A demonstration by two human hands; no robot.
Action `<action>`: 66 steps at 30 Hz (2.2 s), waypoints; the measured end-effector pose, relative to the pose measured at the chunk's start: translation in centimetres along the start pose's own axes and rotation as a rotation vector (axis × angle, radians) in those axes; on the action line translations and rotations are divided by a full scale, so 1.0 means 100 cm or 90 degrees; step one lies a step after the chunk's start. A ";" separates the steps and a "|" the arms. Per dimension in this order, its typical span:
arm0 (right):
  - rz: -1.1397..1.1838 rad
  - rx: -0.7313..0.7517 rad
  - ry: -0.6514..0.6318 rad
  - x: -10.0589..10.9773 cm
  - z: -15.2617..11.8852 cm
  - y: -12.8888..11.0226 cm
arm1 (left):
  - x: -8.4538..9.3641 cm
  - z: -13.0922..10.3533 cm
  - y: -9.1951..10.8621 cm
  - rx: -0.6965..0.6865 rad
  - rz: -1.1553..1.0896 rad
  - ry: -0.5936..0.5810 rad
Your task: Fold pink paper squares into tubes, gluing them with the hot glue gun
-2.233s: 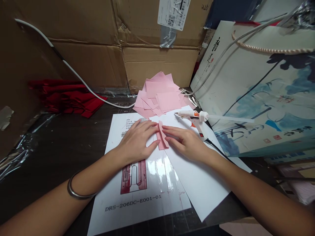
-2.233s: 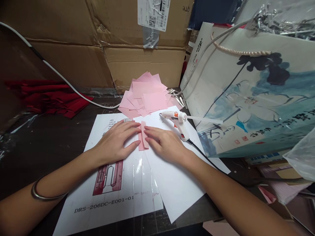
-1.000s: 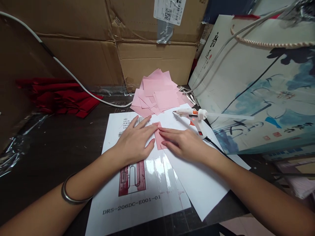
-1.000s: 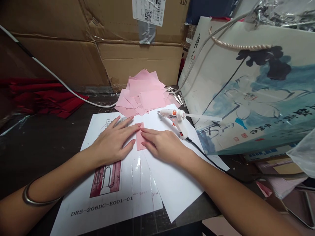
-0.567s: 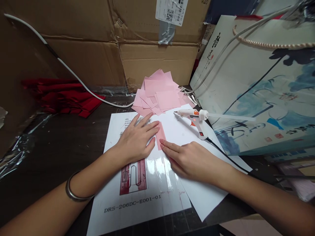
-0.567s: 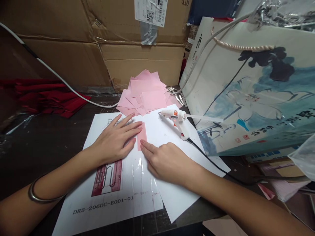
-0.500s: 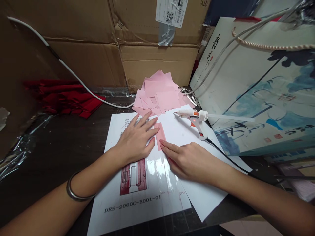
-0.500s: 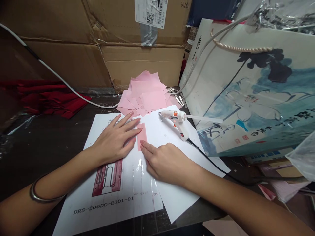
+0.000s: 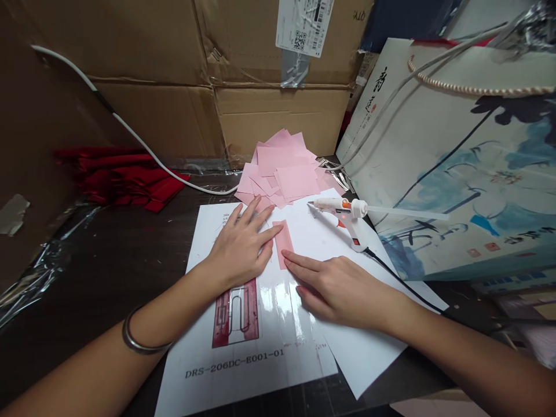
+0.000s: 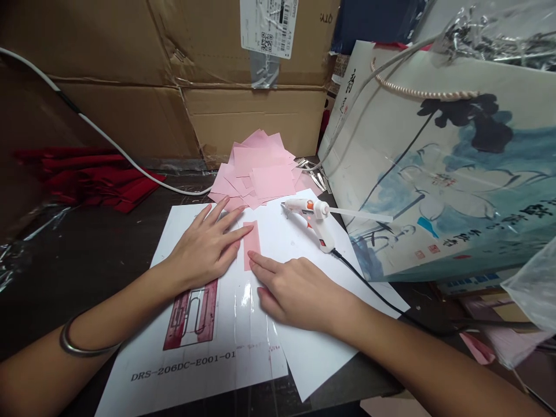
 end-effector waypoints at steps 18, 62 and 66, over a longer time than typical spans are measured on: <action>-0.013 0.007 0.005 -0.002 -0.002 -0.003 | -0.002 0.003 -0.002 0.003 0.002 -0.010; 0.802 -0.334 0.190 -0.019 0.003 0.036 | -0.009 0.001 -0.010 0.309 -0.900 0.005; 0.862 -0.331 0.168 -0.016 0.004 0.036 | -0.015 0.000 -0.015 0.365 -0.962 0.011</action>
Point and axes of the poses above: each hand's wrist, its own z-axis towards the middle knuckle, its own x-axis out of the back of the hand, y = z × x, the point moved 6 cm from there along z, towards the middle knuckle, and after that the axes turned 5 degrees about x, right-handed, at the moved point
